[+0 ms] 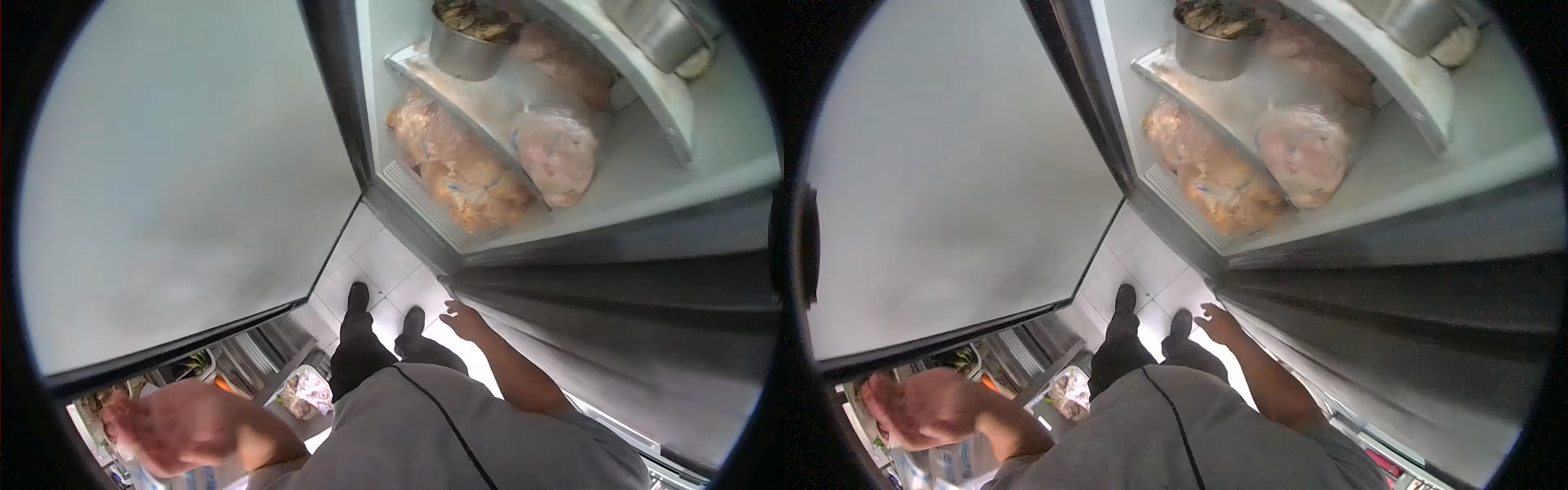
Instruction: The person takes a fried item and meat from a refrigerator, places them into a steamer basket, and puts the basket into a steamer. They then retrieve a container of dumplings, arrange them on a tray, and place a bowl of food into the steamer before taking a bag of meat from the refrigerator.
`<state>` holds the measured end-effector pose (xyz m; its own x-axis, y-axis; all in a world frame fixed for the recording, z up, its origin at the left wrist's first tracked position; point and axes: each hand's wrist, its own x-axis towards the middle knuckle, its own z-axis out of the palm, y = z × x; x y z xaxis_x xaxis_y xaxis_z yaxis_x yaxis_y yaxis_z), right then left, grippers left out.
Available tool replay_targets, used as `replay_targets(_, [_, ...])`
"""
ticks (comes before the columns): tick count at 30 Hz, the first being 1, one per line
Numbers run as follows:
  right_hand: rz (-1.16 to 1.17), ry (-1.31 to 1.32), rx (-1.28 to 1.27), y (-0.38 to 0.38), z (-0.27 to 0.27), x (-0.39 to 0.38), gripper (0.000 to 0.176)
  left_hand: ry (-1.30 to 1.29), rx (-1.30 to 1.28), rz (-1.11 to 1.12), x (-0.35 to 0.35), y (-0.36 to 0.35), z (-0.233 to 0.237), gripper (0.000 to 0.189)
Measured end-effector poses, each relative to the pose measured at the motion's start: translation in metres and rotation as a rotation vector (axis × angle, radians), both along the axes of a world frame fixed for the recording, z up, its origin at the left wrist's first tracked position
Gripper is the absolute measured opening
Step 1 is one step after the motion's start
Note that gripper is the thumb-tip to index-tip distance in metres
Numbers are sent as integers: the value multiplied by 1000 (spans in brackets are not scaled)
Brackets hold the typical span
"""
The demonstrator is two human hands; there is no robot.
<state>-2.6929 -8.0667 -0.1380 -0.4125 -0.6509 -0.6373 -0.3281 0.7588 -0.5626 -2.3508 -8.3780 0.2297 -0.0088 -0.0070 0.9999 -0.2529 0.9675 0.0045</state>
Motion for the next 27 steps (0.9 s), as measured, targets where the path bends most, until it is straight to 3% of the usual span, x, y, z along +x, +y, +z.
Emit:
replay_targets(2, [-46, -19, -31, -24, 1, 2, 61, -42, 232, -286, -69, -4, -62, 43])
replay_targets(3, [-90, -33, -80, -36, -1, 1, 58, -124, 540, -211, -92, 2, -107, 45])
replay_targets(4, [-82, -37, -47, -49, -6, 0, 58, -354, 686, -374, -120, -10, -129, 49])
replay_targets(5, [-137, -30, -118, -60, -14, 2, 58, -562, 855, -392, -147, -20, -145, 49])
replay_targets(9, [-325, -50, -327, -94, -47, 1, 54, -761, 1191, -585, -211, -31, -283, 44])
replay_targets(11, [-421, -86, -287, -106, -63, 3, 53, -799, 1261, -659, -223, -27, -336, 44])
replay_targets(13, [-466, -106, -331, -98, -110, 4, 54, -788, 1361, -726, -228, -19, -384, 43])
replay_targets(15, [-511, -107, -246, -106, -118, 4, 54, -901, 1439, -692, -228, -13, -416, 47])
replay_targets(21, [-572, -103, -285, -113, -139, -5, 54, -901, 1637, -661, -203, 11, -513, 48])
replay_targets(27, [-518, 45, -441, -142, -114, -16, 54, -1064, 1792, -582, -178, 8, -535, 46])
